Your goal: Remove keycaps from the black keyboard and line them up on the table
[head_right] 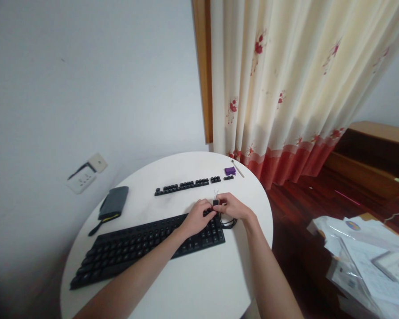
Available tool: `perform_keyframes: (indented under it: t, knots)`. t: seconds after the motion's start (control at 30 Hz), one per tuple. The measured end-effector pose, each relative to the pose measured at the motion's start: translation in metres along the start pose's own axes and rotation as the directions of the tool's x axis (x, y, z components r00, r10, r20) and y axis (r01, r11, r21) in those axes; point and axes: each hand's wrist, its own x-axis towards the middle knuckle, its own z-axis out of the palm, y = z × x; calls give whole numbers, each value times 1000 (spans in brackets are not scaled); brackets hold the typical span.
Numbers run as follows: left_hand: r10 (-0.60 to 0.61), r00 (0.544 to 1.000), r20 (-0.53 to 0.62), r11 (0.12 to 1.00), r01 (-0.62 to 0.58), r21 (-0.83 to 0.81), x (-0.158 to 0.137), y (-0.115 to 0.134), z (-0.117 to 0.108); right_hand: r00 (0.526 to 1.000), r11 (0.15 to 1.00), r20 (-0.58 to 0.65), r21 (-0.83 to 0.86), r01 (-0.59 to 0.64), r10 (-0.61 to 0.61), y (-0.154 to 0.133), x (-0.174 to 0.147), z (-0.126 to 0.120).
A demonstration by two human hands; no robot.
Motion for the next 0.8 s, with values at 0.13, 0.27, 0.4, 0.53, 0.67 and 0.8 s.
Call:
perform_keyframes:
  t: [0.13,0.27,0.4,0.53,0.67,0.8]
  knots:
    - [-23,1000,-5,1000,23,-7,-1,-3,1,996,996,87,79,-38,31,0,-4,-5]
    - [-32,999,4,999,32,-17,0,-4,2,998,998,59,53,-24,21,-2,-4,-5]
    - [-32,999,12,999,33,-19,-1,-2,1,997,998,50,43,-52,50,-3,-5,-6]
    - [-18,1000,7,1000,18,-25,-1,-2,0,997,998,71,48,-39,35,-4,-5,-7]
    - [-20,1000,2,999,20,-41,-1,-1,-1,1000,1000,0,4,-4,4,-7,-2,-2]
    - [-16,1000,14,997,17,-81,0,1,-2,997,999,-81,-49,10,-14,-8,2,5]
